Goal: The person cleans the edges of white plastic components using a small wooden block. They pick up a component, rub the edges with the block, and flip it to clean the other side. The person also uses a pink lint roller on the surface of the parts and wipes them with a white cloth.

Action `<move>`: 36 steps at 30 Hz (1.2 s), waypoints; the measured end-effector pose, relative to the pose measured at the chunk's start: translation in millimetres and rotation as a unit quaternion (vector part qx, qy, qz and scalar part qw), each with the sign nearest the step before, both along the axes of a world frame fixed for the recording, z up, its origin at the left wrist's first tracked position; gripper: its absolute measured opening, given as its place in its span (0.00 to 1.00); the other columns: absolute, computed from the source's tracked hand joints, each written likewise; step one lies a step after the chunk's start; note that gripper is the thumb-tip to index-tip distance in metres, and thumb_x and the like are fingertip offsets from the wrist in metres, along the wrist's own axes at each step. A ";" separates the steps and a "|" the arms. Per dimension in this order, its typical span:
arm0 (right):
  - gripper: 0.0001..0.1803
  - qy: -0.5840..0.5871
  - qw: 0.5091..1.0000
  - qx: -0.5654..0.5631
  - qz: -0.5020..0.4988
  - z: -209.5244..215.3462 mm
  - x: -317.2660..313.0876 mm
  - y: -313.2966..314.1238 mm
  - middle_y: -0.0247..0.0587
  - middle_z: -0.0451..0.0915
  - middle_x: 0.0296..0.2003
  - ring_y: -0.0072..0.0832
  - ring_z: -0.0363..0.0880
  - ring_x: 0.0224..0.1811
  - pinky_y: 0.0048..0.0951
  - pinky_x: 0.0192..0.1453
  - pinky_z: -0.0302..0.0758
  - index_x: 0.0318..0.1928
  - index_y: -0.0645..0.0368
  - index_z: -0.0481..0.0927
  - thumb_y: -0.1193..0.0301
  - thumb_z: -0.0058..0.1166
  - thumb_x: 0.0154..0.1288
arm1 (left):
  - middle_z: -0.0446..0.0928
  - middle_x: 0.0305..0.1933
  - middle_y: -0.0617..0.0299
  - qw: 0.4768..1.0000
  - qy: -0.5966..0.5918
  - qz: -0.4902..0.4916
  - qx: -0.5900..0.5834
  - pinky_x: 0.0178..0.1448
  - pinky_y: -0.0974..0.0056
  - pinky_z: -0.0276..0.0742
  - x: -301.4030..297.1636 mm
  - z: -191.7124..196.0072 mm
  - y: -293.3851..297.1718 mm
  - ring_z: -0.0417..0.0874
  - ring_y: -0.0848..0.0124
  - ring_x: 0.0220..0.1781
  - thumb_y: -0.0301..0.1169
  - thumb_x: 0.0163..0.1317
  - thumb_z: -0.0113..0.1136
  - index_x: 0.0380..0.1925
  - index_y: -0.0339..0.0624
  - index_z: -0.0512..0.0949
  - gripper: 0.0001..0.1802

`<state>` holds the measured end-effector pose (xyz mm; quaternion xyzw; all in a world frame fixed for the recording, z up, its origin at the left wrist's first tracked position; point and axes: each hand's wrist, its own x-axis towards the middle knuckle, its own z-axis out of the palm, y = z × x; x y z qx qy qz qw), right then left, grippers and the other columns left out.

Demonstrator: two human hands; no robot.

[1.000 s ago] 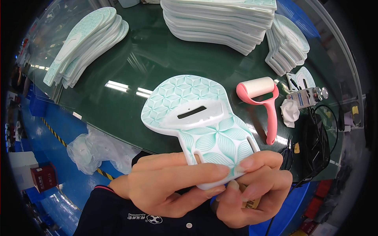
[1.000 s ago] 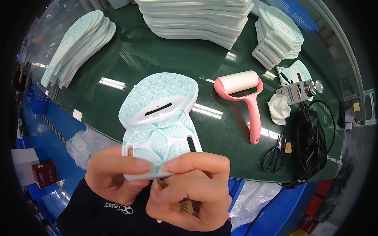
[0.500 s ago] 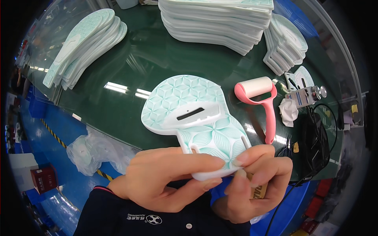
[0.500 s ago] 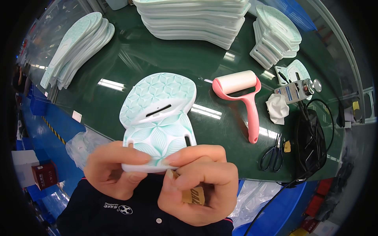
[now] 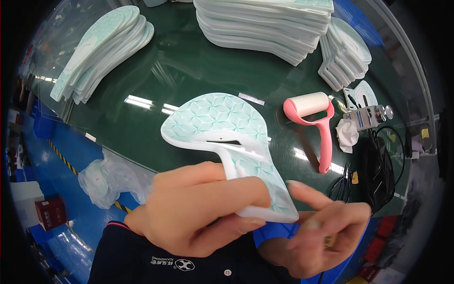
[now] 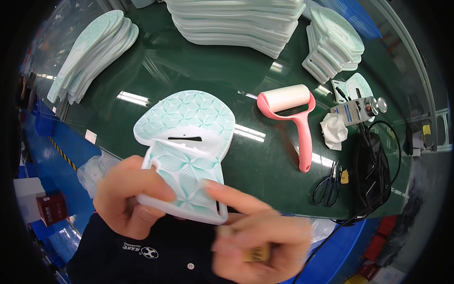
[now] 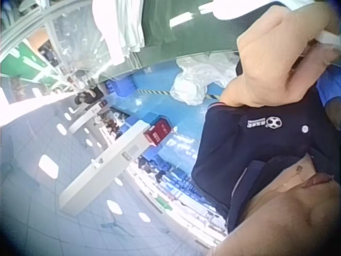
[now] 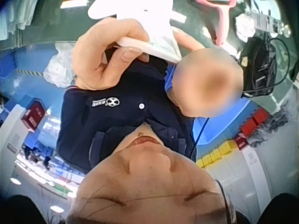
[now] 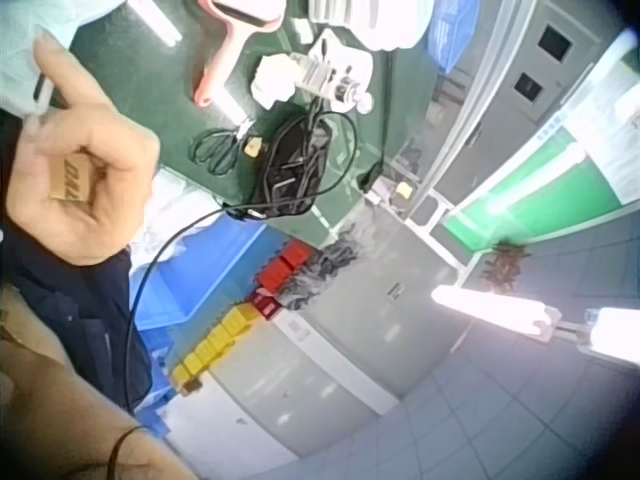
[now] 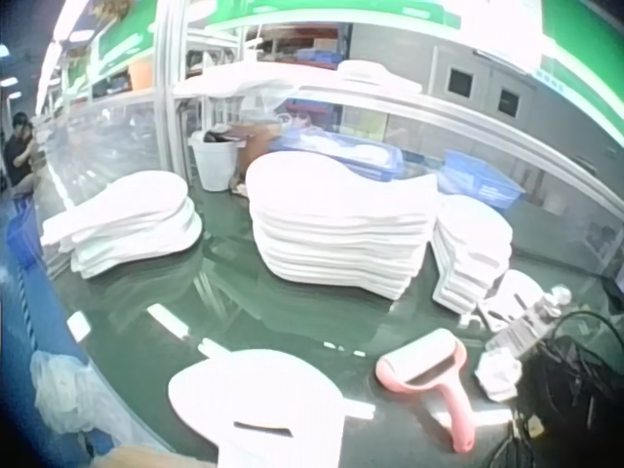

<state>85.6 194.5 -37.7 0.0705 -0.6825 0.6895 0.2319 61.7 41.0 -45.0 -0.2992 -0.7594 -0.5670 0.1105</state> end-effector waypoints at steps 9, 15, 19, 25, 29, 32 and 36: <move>0.14 -0.017 0.962 -0.167 0.215 -10.9 -7.9 -4.9 0.37 0.65 0.14 0.19 0.59 0.11 0.13 0.15 0.58 0.30 0.63 0.56 0.82 0.48 0.47 | 0.72 0.17 0.61 0.998 0.032 -0.003 0.054 0.17 0.73 0.62 -0.2 -7.1 2.9 0.68 0.73 0.14 0.25 0.44 0.54 0.22 0.34 0.73 0.05; 0.13 -0.009 0.963 -0.144 0.226 -14.6 -4.9 -13.2 0.38 0.66 0.12 0.19 0.60 0.08 0.14 0.13 0.59 0.30 0.63 0.57 0.83 0.48 0.46 | 0.72 0.16 0.64 0.999 -0.016 -0.005 0.047 0.16 0.72 0.60 2.4 -6.1 -6.2 0.67 0.73 0.13 0.28 0.43 0.58 0.21 0.37 0.75 0.06; 0.11 0.069 0.950 -0.126 0.276 -19.9 -14.4 -8.8 0.42 0.69 0.20 0.17 0.63 0.14 0.13 0.19 0.61 0.28 0.63 0.61 0.83 0.49 0.48 | 0.71 0.16 0.64 1.000 -0.006 -0.009 0.022 0.15 0.72 0.58 1.5 -7.3 -4.3 0.66 0.72 0.12 0.31 0.43 0.60 0.20 0.38 0.76 0.08; 0.12 0.091 0.955 -0.100 0.264 -27.7 -13.6 -12.8 0.37 0.66 0.15 0.18 0.63 0.12 0.14 0.16 0.61 0.27 0.62 0.60 0.82 0.51 0.47 | 0.70 0.15 0.65 0.999 -0.016 0.002 0.037 0.14 0.72 0.56 2.9 -10.7 -5.8 0.65 0.73 0.12 0.33 0.42 0.61 0.19 0.39 0.76 0.08; 0.13 0.065 0.938 -0.078 0.330 -21.8 -16.1 -8.9 0.40 0.66 0.12 0.21 0.65 0.07 0.17 0.09 0.63 0.29 0.63 0.56 0.83 0.47 0.47 | 0.71 0.15 0.66 1.000 -0.009 -0.004 0.019 0.13 0.72 0.54 1.2 -8.9 -7.1 0.63 0.73 0.11 0.32 0.41 0.61 0.19 0.40 0.76 0.08; 0.13 0.046 0.942 -0.120 0.310 -24.8 -12.1 -10.8 0.42 0.66 0.13 0.22 0.65 0.06 0.18 0.09 0.65 0.28 0.63 0.55 0.82 0.47 0.48 | 0.71 0.15 0.68 0.999 -0.011 0.009 0.033 0.13 0.72 0.54 2.0 -9.9 -3.7 0.62 0.74 0.11 0.31 0.40 0.60 0.19 0.40 0.76 0.07; 0.13 0.027 0.940 -0.170 0.294 -21.0 -10.9 -12.2 0.40 0.67 0.14 0.21 0.64 0.08 0.17 0.12 0.65 0.27 0.63 0.57 0.82 0.49 0.48 | 0.70 0.13 0.67 0.997 -0.066 -0.007 0.045 0.14 0.72 0.54 2.3 -7.3 -2.6 0.63 0.75 0.11 0.31 0.41 0.60 0.18 0.40 0.76 0.06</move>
